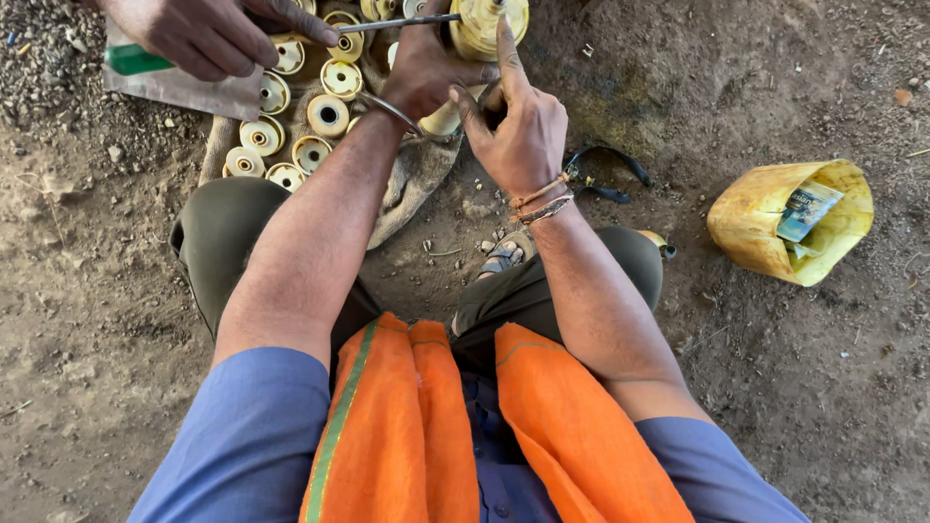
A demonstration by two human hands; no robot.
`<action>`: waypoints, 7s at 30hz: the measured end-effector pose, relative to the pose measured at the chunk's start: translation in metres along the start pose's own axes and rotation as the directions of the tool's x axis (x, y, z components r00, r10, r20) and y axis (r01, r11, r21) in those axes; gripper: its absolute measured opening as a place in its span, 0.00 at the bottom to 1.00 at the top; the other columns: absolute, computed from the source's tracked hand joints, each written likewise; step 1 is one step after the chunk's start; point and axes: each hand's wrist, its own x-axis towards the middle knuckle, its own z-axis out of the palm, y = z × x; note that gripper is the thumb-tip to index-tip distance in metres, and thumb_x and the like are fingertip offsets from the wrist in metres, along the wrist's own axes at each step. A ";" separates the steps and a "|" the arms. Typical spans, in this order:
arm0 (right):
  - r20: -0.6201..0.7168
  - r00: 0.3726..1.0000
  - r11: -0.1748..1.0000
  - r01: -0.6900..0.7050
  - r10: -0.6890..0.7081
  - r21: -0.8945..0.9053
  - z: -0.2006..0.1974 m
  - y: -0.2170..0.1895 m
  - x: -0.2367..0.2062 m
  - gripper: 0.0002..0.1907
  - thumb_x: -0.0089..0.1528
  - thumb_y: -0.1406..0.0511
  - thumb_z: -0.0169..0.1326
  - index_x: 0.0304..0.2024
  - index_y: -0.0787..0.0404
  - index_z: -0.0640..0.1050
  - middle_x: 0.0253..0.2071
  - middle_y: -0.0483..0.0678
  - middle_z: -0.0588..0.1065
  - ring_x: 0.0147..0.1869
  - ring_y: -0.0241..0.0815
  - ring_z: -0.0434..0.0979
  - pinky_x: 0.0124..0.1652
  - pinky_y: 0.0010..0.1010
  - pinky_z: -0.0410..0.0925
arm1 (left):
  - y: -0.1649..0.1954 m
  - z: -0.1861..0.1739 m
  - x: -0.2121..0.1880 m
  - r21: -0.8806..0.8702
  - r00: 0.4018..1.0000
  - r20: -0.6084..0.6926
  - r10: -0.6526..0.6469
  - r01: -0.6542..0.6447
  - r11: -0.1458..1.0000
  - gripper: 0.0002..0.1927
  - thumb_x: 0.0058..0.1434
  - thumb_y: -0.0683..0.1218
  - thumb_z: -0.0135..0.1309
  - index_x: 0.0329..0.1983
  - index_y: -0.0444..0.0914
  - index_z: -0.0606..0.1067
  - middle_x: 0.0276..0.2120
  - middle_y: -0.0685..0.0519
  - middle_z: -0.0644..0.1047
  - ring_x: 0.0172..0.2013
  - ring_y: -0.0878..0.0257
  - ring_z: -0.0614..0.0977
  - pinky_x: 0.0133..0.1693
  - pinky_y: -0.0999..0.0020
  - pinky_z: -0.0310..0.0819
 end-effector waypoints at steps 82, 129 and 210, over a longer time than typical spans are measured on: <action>0.294 0.780 0.723 -0.624 0.553 0.297 0.033 0.035 0.011 0.29 0.59 0.64 0.59 0.64 0.56 0.74 0.28 0.47 0.82 0.30 0.31 0.82 0.36 0.25 0.74 | 0.025 0.009 -0.009 0.203 0.962 -0.153 -0.226 0.255 0.946 0.56 0.43 0.42 0.77 0.73 0.37 0.58 0.61 0.48 0.76 0.60 0.57 0.80 0.59 0.63 0.75; 0.193 0.824 0.799 -0.565 0.533 0.205 0.047 0.036 0.003 0.25 0.57 0.64 0.61 0.58 0.47 0.79 0.41 0.58 0.82 0.46 0.53 0.84 0.47 0.37 0.74 | 0.039 0.005 -0.031 0.288 0.967 -0.152 -0.204 0.241 0.927 0.49 0.44 0.39 0.76 0.69 0.38 0.64 0.58 0.49 0.79 0.58 0.60 0.81 0.61 0.64 0.79; 0.201 0.822 0.814 -0.562 0.532 0.146 0.039 0.053 -0.011 0.24 0.57 0.63 0.64 0.57 0.47 0.80 0.37 0.53 0.83 0.41 0.49 0.85 0.45 0.36 0.74 | 0.009 0.017 -0.032 0.245 0.978 -0.149 -0.144 0.177 0.953 0.51 0.46 0.39 0.77 0.72 0.38 0.61 0.61 0.48 0.77 0.61 0.58 0.79 0.62 0.65 0.78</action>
